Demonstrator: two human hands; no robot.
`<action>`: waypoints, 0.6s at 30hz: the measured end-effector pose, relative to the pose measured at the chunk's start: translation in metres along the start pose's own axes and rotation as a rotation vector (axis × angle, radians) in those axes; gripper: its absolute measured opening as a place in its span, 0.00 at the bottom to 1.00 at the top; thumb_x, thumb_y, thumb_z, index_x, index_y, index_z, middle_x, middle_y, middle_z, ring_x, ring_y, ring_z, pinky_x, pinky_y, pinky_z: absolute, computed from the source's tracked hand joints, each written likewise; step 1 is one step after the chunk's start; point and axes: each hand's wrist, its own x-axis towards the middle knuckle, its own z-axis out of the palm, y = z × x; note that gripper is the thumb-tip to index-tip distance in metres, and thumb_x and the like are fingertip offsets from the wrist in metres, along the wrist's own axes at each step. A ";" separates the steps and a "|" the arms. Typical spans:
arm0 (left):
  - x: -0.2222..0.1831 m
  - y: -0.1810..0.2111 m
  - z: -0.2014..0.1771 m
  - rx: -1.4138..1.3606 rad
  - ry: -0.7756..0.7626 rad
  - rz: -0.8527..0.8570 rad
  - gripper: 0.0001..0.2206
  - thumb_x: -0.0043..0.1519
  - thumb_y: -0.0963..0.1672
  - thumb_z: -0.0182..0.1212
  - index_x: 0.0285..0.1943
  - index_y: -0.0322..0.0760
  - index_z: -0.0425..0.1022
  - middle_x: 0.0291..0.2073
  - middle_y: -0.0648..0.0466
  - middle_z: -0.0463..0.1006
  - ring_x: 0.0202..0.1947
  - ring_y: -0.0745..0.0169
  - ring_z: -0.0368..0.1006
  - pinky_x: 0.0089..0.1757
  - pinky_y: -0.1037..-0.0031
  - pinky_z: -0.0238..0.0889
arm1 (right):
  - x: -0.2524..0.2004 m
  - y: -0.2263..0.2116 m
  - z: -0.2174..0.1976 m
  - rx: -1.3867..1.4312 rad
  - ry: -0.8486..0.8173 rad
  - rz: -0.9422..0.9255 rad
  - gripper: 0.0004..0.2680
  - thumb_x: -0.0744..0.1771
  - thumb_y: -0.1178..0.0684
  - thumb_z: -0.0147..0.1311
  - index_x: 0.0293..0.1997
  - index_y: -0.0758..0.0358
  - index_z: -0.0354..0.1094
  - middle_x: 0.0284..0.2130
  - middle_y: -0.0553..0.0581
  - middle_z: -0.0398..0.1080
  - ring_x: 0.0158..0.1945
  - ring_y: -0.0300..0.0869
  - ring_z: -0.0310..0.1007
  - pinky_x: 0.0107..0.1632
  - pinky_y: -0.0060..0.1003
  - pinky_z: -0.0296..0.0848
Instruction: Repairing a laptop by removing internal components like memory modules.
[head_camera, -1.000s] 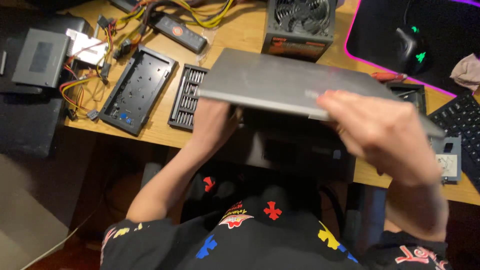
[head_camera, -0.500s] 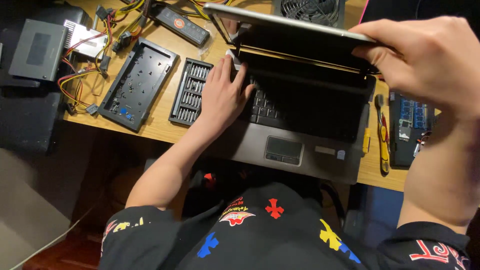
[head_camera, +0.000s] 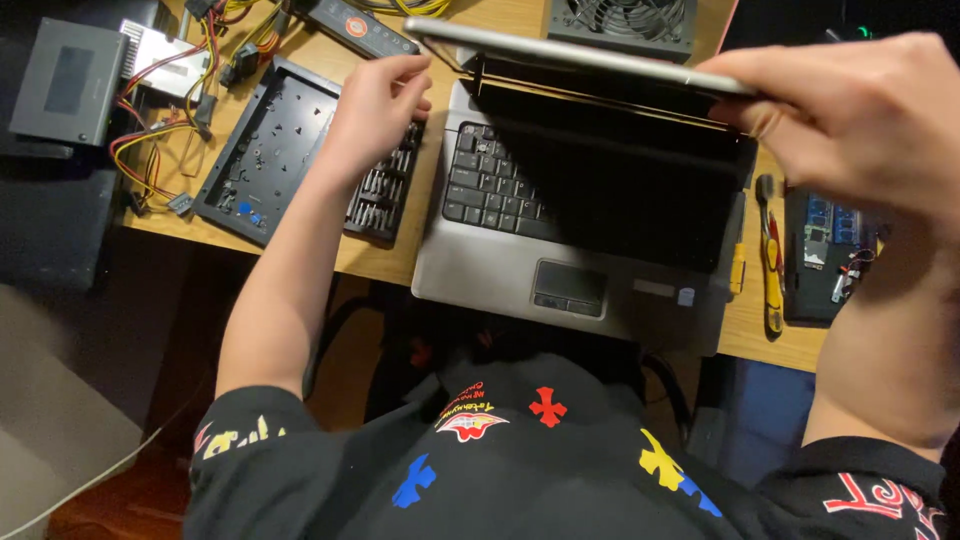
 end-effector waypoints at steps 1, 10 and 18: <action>0.004 0.013 0.001 0.000 0.002 -0.002 0.15 0.70 0.43 0.54 0.64 0.30 0.72 0.44 0.45 0.84 0.40 0.62 0.81 0.44 0.71 0.75 | 0.001 0.004 0.001 0.001 -0.001 -0.002 0.12 0.65 0.61 0.58 0.54 0.63 0.77 0.32 0.59 0.78 0.33 0.48 0.78 0.33 0.38 0.74; 0.022 0.012 0.019 0.236 -0.287 -0.292 0.20 0.57 0.46 0.72 0.52 0.29 0.73 0.37 0.50 0.80 0.36 0.65 0.76 0.35 0.71 0.70 | 0.007 0.039 0.016 0.135 -0.024 0.039 0.08 0.70 0.60 0.57 0.54 0.69 0.75 0.32 0.65 0.76 0.30 0.44 0.76 0.33 0.36 0.72; 0.008 0.059 0.021 0.173 -0.244 -0.359 0.19 0.59 0.46 0.69 0.56 0.35 0.73 0.39 0.50 0.79 0.26 0.55 0.71 0.30 0.65 0.66 | 0.002 0.024 0.010 0.201 -0.037 0.145 0.08 0.71 0.62 0.55 0.56 0.69 0.74 0.33 0.64 0.76 0.30 0.43 0.75 0.34 0.36 0.72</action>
